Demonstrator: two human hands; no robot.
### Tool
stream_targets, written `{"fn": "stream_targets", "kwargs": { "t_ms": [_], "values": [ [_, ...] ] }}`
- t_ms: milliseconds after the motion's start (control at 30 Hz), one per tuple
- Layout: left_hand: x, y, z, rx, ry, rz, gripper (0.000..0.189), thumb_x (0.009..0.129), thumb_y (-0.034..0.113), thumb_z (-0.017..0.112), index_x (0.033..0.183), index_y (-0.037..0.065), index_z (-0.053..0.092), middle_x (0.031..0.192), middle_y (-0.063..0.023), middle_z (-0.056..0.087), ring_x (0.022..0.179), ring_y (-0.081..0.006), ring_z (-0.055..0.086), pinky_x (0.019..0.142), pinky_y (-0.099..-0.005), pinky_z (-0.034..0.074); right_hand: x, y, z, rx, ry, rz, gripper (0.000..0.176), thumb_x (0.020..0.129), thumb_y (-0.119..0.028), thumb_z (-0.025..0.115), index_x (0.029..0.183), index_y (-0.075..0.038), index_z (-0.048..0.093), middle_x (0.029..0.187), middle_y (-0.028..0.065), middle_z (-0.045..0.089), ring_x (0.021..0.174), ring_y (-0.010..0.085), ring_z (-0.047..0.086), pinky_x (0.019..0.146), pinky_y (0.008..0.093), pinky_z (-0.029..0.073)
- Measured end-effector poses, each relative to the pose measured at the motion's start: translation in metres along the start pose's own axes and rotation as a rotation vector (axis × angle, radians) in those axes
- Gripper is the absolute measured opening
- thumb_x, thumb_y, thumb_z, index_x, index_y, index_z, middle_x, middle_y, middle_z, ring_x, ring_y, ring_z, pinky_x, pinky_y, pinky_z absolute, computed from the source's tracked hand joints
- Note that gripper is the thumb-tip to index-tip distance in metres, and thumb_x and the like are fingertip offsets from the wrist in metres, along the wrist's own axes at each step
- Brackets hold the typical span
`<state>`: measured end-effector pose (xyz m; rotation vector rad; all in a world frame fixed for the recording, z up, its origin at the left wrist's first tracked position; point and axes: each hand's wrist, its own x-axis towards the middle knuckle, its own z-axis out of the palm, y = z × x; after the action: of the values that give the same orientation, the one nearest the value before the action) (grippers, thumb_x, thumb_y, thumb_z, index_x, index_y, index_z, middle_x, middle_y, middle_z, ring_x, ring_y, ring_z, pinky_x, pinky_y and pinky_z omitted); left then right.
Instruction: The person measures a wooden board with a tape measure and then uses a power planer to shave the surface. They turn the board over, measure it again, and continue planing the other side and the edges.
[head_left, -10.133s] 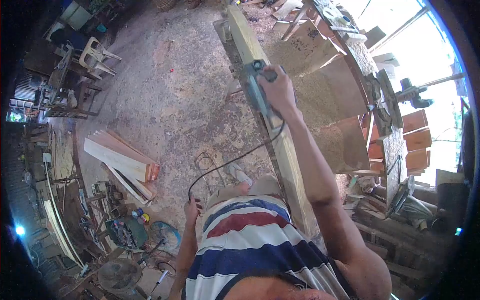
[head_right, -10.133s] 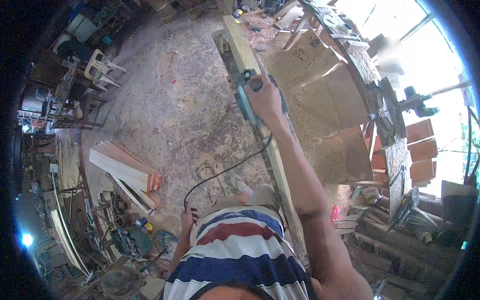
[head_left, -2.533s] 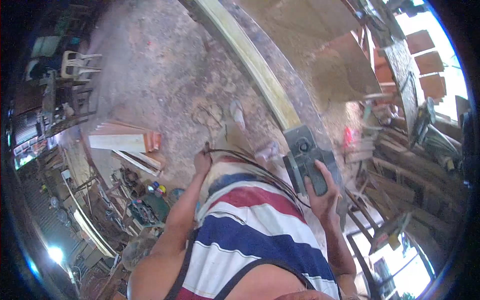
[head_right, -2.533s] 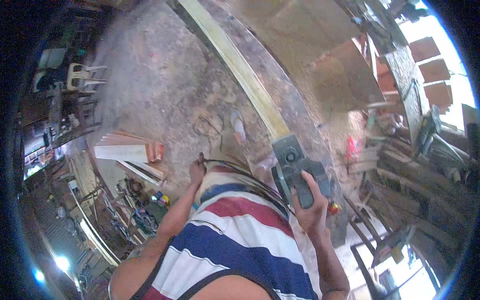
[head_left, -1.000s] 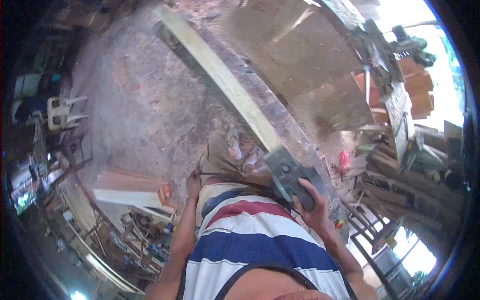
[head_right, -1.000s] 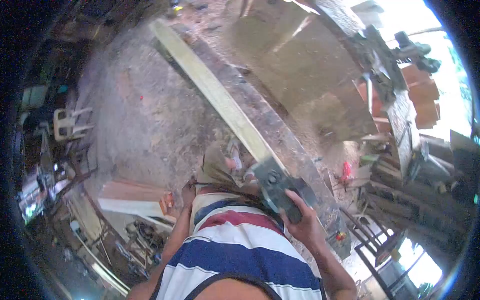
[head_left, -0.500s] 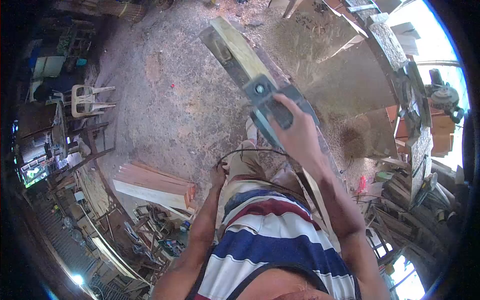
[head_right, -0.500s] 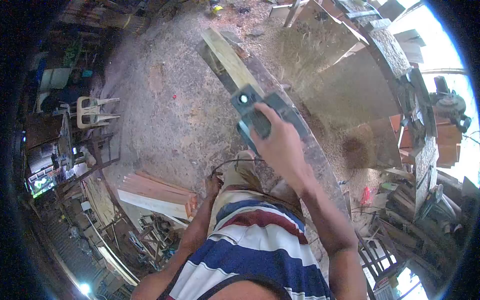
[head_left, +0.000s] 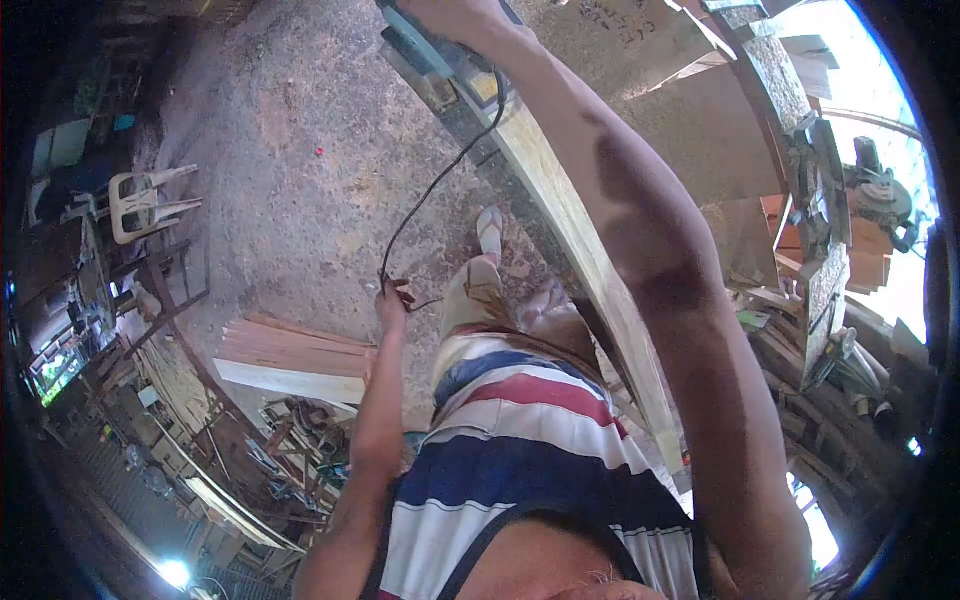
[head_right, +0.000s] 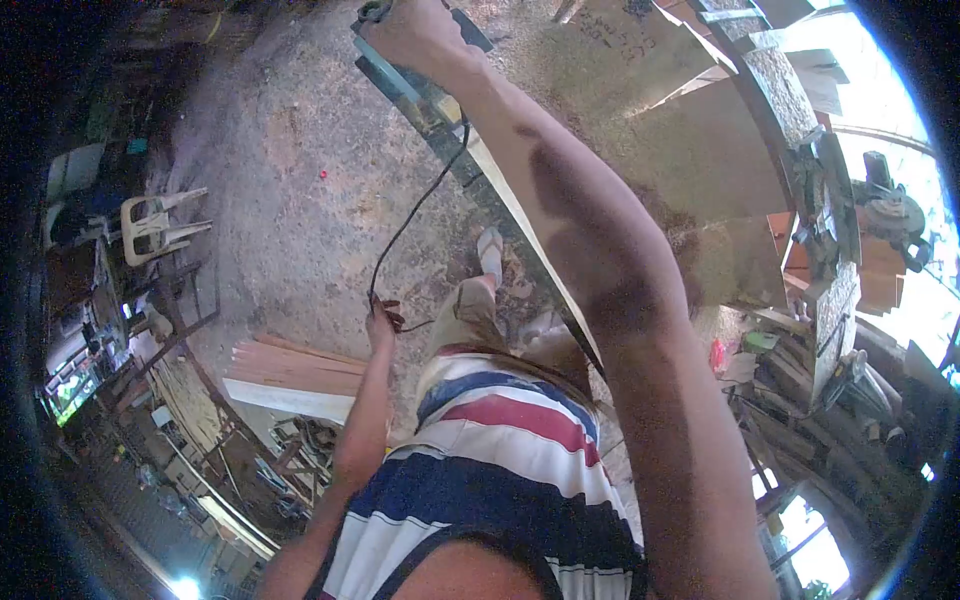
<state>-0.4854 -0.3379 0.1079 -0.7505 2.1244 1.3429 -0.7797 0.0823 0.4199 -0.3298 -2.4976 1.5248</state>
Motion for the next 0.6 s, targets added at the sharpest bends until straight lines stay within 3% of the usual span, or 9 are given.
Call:
{"fn": "stream_targets", "kwargs": {
  "t_ms": [67, 133, 200, 267, 367, 400, 467, 567, 600],
  "values": [
    [0.009, -0.001, 0.001, 0.075, -0.017, 0.058, 0.06, 0.112, 0.051, 0.038, 0.105, 0.006, 0.077, 0.064, -0.0071, 0.068, 0.051, -0.0146, 0.06, 0.053, -0.0331, 0.047, -0.018, 0.01, -0.005, -0.074, -0.021, -0.053, 0.037, 0.097, -0.035, 0.064, 0.103, 0.0, 0.074, 0.094, 0.0259, 0.075, 0.094, 0.04, 0.075, 0.078, 0.0493, 0.055],
    [0.011, -0.024, 0.006, 0.128, -0.043, 0.113, 0.06, 0.111, 0.053, 0.038, 0.106, 0.007, 0.077, 0.065, -0.008, 0.069, 0.052, -0.0157, 0.061, 0.055, -0.035, 0.049, -0.072, 0.045, -0.007, -0.132, -0.018, 0.018, 0.054, 0.09, -0.032, 0.073, 0.133, 0.001, 0.067, 0.106, 0.0253, 0.076, 0.098, 0.0373, 0.076, 0.091, 0.0432, 0.059],
    [-0.004, -0.029, 0.013, 0.163, -0.084, 0.121, 0.055, 0.109, 0.049, 0.04, 0.107, 0.008, 0.078, 0.067, -0.0102, 0.071, 0.054, -0.021, 0.064, 0.06, -0.0384, 0.051, -0.163, 0.054, -0.034, -0.141, 0.084, -0.083, 0.05, 0.094, -0.028, 0.076, 0.137, -0.004, 0.067, 0.103, 0.0143, 0.078, 0.08, 0.0215, 0.073, 0.078, 0.0386, 0.059],
    [-0.009, -0.043, 0.025, 0.249, -0.127, 0.176, 0.05, 0.107, 0.044, 0.043, 0.107, 0.008, 0.078, 0.069, -0.0122, 0.072, 0.059, -0.0266, 0.067, 0.065, -0.0419, 0.054, -0.268, 0.075, -0.062, 0.149, 0.034, -0.058, 0.049, 0.09, -0.005, 0.079, 0.137, 0.0, 0.065, 0.131, 0.0165, 0.072, 0.121, 0.0221, 0.068, 0.104, 0.0379, 0.052],
    [-0.021, -0.078, 0.041, 0.425, -0.158, 0.354, 0.041, 0.1, 0.035, 0.049, 0.106, 0.007, 0.078, 0.073, -0.0163, 0.073, 0.077, -0.0372, 0.073, 0.079, -0.0488, 0.056, -0.401, 0.043, -0.121, -0.069, -0.052, 0.242, 0.05, 0.093, -0.002, 0.073, 0.142, -0.001, 0.061, 0.138, 0.0185, 0.068, 0.13, 0.0288, 0.065, 0.11, 0.0399, 0.05],
    [-0.031, -0.08, 0.045, 0.474, -0.177, 0.345, 0.041, 0.101, 0.036, 0.05, 0.106, 0.007, 0.078, 0.074, -0.0167, 0.073, 0.079, -0.037, 0.073, 0.08, -0.0491, 0.056, -0.431, 0.04, -0.13, -0.069, -0.067, 0.309, 0.05, 0.094, -0.004, 0.073, 0.142, -0.002, 0.061, 0.138, 0.0184, 0.068, 0.129, 0.0285, 0.065, 0.11, 0.04, 0.05],
    [-0.04, -0.074, 0.054, 0.576, -0.222, 0.344, 0.04, 0.101, 0.036, 0.05, 0.106, 0.008, 0.078, 0.075, -0.0175, 0.073, 0.081, -0.0364, 0.074, 0.081, -0.0495, 0.056, -0.44, 0.035, -0.134, -0.091, -0.078, 0.362, 0.049, 0.095, -0.006, 0.072, 0.143, -0.002, 0.06, 0.137, 0.0182, 0.068, 0.129, 0.0277, 0.065, 0.11, 0.0399, 0.05],
    [-0.05, -0.079, 0.063, 0.622, -0.12, 0.489, 0.041, 0.102, 0.036, 0.049, 0.106, 0.007, 0.079, 0.078, -0.0184, 0.074, 0.081, -0.0358, 0.074, 0.081, -0.0486, 0.057, -0.382, 0.022, -0.112, -0.095, -0.086, 0.317, 0.048, 0.095, -0.006, 0.073, 0.141, 0.0, 0.062, 0.137, 0.019, 0.069, 0.126, 0.027, 0.066, 0.109, 0.0389, 0.05],
    [-0.047, -0.077, 0.064, 0.554, -0.132, 0.385, 0.042, 0.103, 0.037, 0.049, 0.106, 0.007, 0.079, 0.078, -0.0183, 0.075, 0.081, -0.0354, 0.075, 0.08, -0.0485, 0.057, -0.355, 0.033, -0.101, -0.038, -0.085, 0.218, 0.048, 0.095, -0.009, 0.074, 0.14, 0.0, 0.062, 0.137, 0.0193, 0.068, 0.125, 0.0278, 0.067, 0.108, 0.0395, 0.051]
  ]
}}
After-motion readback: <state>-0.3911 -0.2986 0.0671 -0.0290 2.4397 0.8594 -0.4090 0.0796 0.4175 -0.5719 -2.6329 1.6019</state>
